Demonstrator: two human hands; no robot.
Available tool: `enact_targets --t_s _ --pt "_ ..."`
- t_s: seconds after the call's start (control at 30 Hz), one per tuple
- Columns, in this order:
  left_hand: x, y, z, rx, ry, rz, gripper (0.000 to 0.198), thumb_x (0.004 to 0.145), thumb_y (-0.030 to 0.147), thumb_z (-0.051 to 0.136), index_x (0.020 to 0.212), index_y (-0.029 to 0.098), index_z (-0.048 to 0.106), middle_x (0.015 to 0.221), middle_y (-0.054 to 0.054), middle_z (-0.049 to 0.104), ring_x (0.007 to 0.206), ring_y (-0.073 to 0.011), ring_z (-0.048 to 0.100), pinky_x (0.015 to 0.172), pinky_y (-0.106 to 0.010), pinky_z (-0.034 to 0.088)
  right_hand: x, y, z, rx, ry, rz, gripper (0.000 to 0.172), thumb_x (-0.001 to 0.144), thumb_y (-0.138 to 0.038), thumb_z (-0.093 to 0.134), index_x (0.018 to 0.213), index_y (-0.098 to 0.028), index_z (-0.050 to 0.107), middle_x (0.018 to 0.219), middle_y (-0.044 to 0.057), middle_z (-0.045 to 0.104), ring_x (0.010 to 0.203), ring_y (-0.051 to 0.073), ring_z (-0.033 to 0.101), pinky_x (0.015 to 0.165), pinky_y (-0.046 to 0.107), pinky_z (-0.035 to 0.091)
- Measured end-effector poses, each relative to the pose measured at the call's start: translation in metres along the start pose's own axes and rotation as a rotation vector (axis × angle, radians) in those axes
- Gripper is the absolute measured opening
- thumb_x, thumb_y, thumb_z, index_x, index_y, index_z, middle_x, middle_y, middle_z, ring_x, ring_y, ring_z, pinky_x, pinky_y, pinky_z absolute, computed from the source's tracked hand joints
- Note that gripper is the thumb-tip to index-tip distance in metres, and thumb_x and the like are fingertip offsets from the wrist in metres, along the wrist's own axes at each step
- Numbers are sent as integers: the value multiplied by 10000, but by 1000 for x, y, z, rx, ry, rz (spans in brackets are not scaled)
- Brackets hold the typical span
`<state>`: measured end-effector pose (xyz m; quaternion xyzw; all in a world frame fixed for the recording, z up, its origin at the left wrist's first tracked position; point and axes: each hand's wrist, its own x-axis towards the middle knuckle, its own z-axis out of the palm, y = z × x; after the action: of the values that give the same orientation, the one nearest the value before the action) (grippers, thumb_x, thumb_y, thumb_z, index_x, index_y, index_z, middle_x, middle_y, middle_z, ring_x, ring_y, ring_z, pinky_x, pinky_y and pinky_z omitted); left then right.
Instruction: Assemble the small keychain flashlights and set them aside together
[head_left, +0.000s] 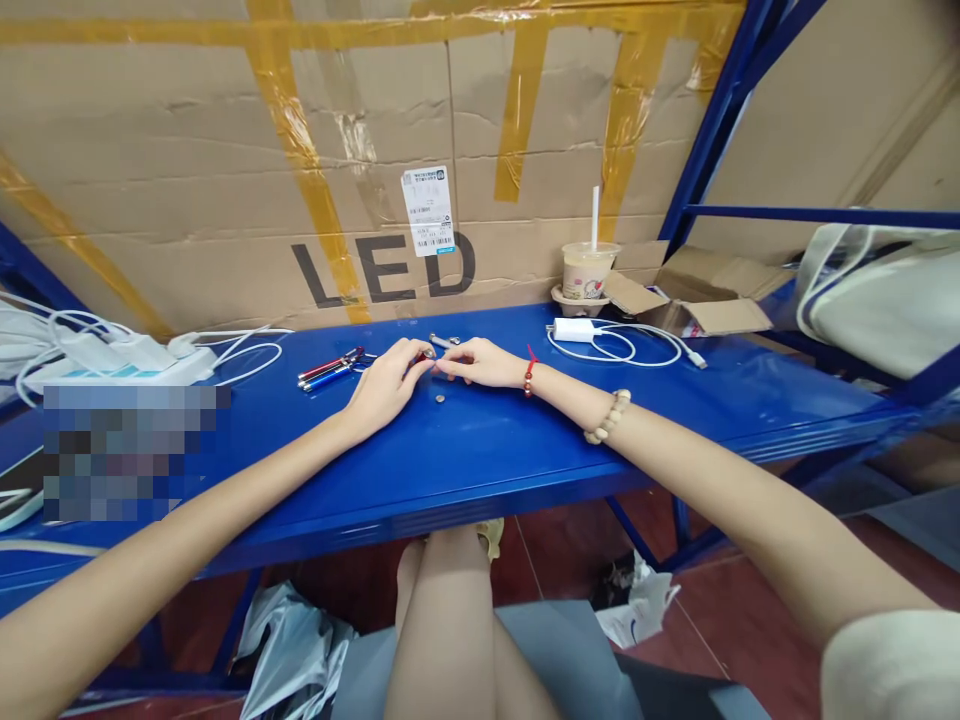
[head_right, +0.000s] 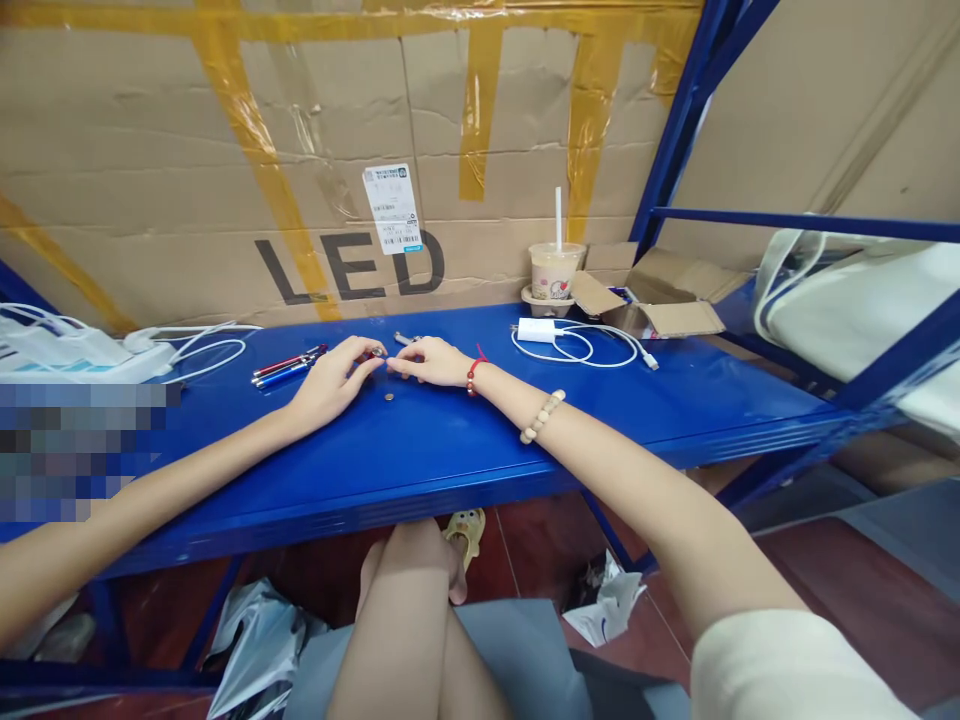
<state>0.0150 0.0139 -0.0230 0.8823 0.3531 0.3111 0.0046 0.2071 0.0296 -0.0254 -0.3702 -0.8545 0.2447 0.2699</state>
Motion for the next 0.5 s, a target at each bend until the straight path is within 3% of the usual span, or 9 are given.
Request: enact_targets --t_s 0.2,0.33,0.5 --pt "0 0 -3 174 -138 -38 286 898 318 307 1034 226 542 958 -35 503 932 -164 497 814 -275 402 -1 -3 -3 -86 26 53 380 866 -402 386 918 -125 642 764 20 603 506 45 475 593 200 371" --pt "-1 -5 -2 278 -252 41 302 892 342 320 1038 233 562 944 -35 508 927 -184 478 888 -329 366 0 -9 -5 -171 13 135 329 881 -346 378 927 -135 627 817 17 617 505 35 493 594 187 366" --pt "-3 2 -6 387 -253 62 332 895 341 306 1089 223 548 962 -56 510 914 -200 465 895 -358 360 -17 -35 -19 -302 -44 260 306 871 -373 389 1048 -192 562 846 11 630 507 62 532 532 199 370"
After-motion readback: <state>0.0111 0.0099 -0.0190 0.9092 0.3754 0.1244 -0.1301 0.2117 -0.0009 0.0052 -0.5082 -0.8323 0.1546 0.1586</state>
